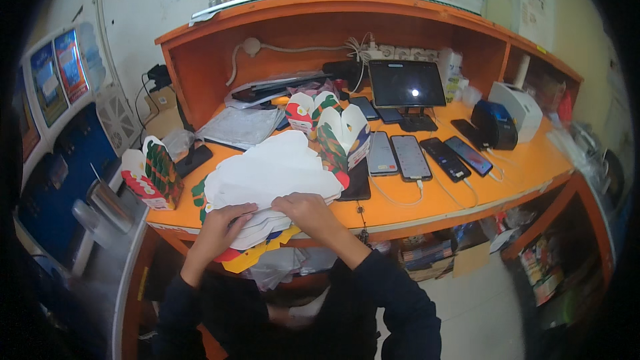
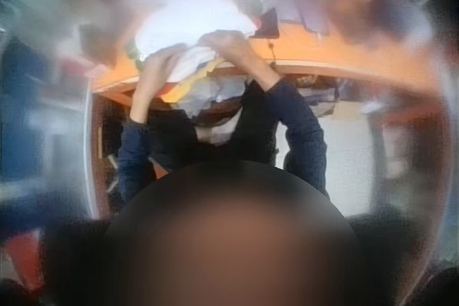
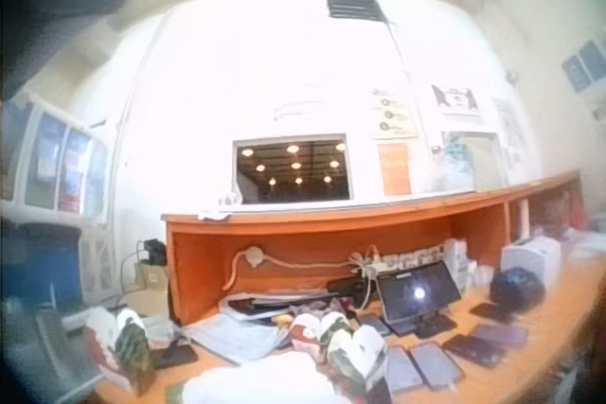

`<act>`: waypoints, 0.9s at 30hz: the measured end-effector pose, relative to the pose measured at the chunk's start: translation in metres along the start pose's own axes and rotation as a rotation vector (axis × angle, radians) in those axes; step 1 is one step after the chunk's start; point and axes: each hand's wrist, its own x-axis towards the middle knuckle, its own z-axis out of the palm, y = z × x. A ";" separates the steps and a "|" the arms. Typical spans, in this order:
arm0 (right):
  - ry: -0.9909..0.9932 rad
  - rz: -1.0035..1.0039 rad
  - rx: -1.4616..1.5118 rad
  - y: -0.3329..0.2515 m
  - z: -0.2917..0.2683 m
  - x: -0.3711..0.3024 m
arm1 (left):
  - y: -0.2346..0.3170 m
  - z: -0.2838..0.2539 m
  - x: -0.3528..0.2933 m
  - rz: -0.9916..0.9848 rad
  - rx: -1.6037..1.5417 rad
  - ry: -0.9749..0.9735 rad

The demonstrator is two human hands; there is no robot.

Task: The person repeatedly folds flat, colorful paperboard into small takeaway food boxes, aligns the flaps, and stacks the finished boxes on the counter. The person also briefly handles a metal cup and a white plastic bag.

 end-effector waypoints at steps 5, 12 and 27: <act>0.168 -0.169 -0.111 -0.015 -0.018 0.028 | 0.017 -0.023 0.007 0.039 0.095 -0.027; 0.282 -0.450 -0.222 -0.038 -0.043 0.090 | 0.050 -0.073 0.015 -0.132 0.290 -0.193; 0.324 -0.229 0.009 -0.008 -0.046 0.154 | 0.057 -0.095 0.047 -0.446 -0.717 0.135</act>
